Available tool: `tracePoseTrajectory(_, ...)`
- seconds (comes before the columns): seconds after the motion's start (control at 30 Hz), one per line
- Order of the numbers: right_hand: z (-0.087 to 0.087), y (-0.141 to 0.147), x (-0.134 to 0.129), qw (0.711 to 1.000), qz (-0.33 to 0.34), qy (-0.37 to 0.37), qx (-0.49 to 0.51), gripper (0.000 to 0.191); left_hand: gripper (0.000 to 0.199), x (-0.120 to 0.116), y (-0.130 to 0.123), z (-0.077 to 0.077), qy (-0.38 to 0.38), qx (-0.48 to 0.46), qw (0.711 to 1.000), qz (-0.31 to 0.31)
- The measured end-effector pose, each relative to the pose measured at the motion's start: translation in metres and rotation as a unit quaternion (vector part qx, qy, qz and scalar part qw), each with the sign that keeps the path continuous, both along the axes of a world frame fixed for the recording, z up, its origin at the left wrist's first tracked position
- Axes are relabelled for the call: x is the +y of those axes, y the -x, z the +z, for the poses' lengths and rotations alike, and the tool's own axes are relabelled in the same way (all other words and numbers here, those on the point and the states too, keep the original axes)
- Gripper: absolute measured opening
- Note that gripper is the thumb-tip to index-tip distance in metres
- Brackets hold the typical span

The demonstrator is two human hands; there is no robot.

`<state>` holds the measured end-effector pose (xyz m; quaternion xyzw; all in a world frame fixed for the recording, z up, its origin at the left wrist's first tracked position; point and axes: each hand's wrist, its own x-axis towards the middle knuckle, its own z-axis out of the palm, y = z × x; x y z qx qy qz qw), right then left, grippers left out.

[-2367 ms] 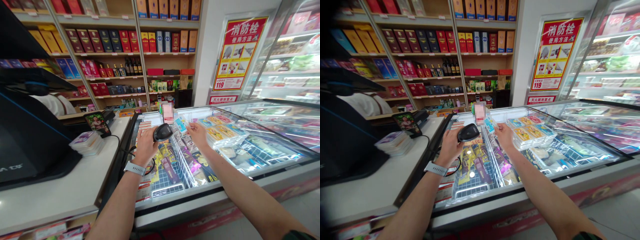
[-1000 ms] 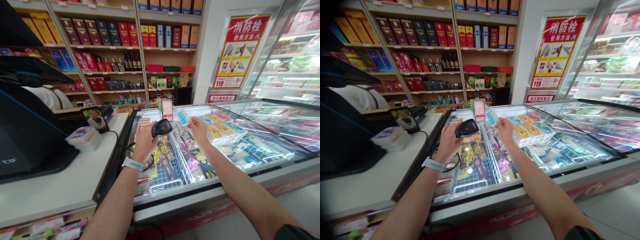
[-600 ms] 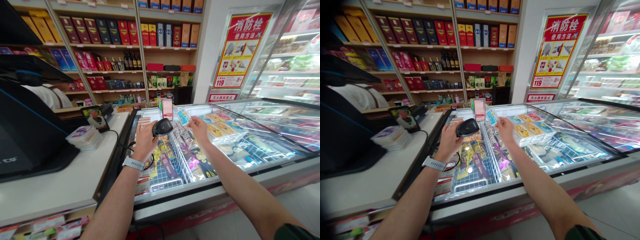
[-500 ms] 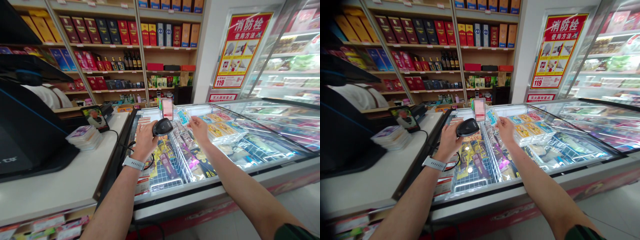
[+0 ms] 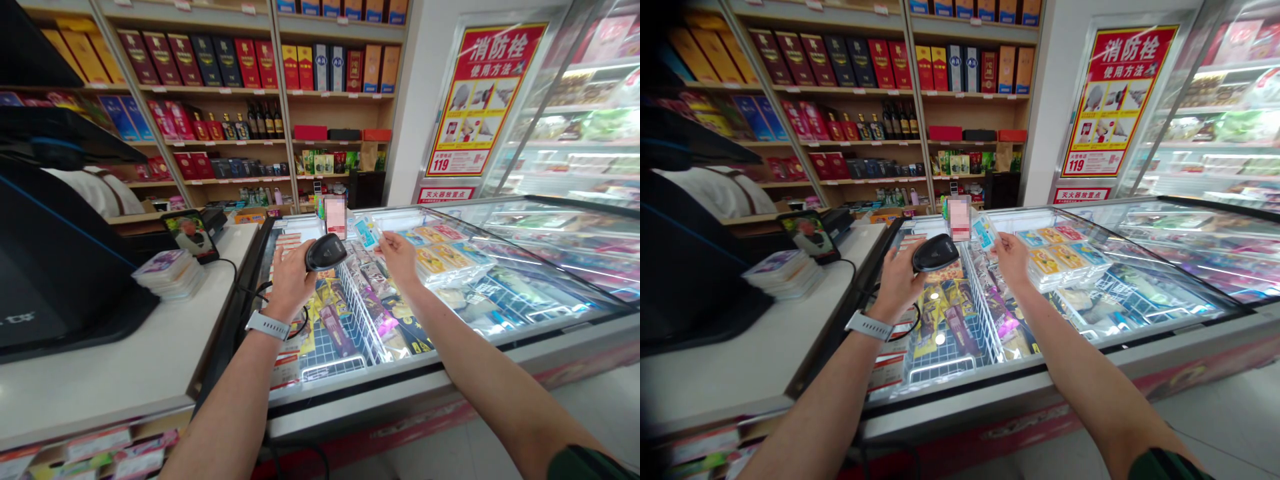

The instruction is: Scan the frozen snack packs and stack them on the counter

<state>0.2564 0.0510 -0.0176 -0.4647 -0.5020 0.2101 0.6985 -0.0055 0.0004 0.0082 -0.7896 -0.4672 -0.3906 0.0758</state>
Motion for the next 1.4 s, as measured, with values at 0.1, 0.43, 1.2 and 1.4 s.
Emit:
tracePoseTrajectory(0.1,0.0003,0.0002,-0.0006,1.000,-0.002,0.003,-0.007,0.049,0.052,-0.0001,0.0000,-0.0002,0.000,0.001,1.000,0.001)
tracePoseTrajectory(0.43,-0.0009,-0.0013,0.0001,1.000,-0.004,0.006,-0.017,0.044,0.050,-0.0008,-0.0002,0.0019,-0.007,0.000,1.000,0.008)
tracePoseTrajectory(1.2,-0.0001,0.0001,-0.0002,1.000,0.002,0.007,0.004,0.043,0.047,-0.0040,-0.0023,0.0052,-0.013,0.007,1.000,-0.001)
tracePoseTrajectory(1.4,0.0004,0.0009,-0.0002,1.000,0.007,0.008,0.010,0.048,0.050,-0.0026,-0.0017,0.0022,-0.010,0.007,1.000,-0.013)
